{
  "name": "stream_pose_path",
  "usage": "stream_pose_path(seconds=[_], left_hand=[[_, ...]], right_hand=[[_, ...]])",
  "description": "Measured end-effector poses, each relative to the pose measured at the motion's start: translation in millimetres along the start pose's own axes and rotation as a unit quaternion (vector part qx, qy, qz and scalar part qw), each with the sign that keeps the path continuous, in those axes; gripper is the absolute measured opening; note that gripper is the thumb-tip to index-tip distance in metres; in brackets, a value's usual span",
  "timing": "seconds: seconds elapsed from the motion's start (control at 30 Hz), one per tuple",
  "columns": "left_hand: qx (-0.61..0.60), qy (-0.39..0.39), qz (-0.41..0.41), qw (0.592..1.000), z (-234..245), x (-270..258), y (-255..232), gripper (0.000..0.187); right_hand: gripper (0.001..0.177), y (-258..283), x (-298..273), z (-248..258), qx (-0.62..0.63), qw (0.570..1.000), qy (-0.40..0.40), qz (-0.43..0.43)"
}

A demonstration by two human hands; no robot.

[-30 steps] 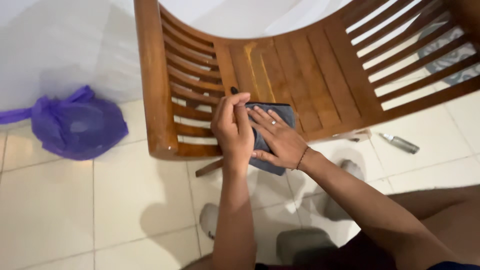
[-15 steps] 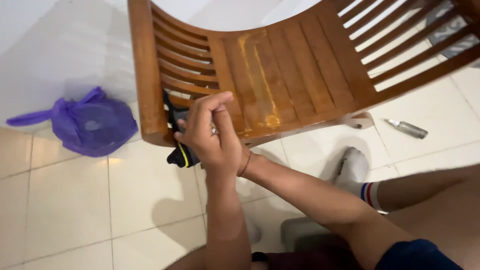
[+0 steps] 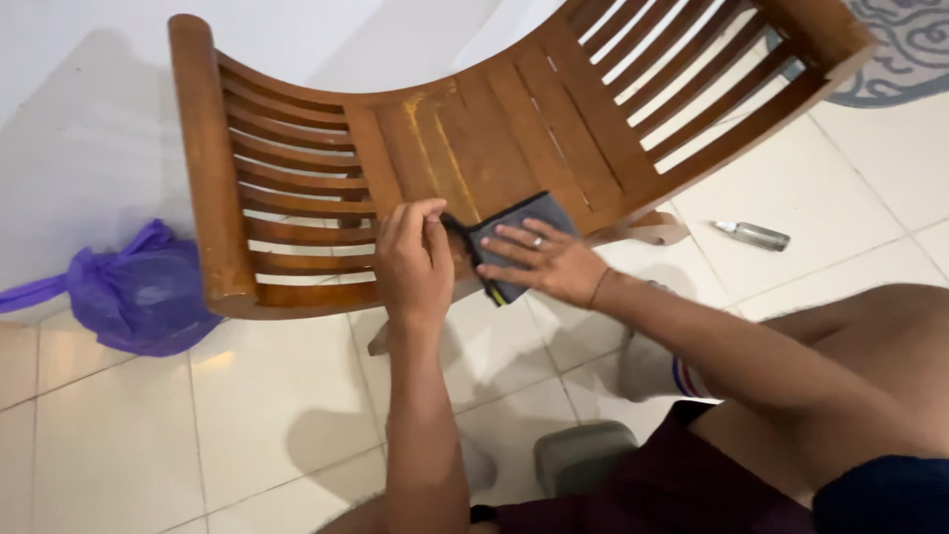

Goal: The person wipes down the seat and legs of a curved wooden chair with a cloth.

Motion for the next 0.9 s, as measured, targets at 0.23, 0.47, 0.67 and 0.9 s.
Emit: stream_pose_path(seconds=[0.23,0.47,0.67,0.9], left_hand=[[0.045,0.103,-0.028,0.993,-59.6,-10.5,3.8,0.014],[0.066,0.091,-0.039,0.993,-77.6,-12.6,8.6,0.016],[0.044,0.120,-0.034,0.991,-82.2,3.3,14.0,0.016],[0.056,0.090,0.001,0.994,-48.6,21.9,39.1,0.020]], right_hand=[[0.060,-38.6,-46.4,43.4,-0.049,0.997,0.043,-0.036],[0.067,-67.2,-48.0,61.3,-0.031,0.967,0.128,-0.220],[0.059,-106.8,-14.4,35.4,0.035,0.962,0.080,-0.259],[0.059,-194.9,48.1,-13.5,0.028,0.957,0.046,-0.285]])
Point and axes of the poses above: each hand's wrist, its own x-axis towards the middle knuckle, its own z-axis out of the back of the hand, y = z × x, the point moved 8 cm from there along x, towards the middle knuckle, and after that the axes turned 15 degrees about x, right-handed, at the moved point
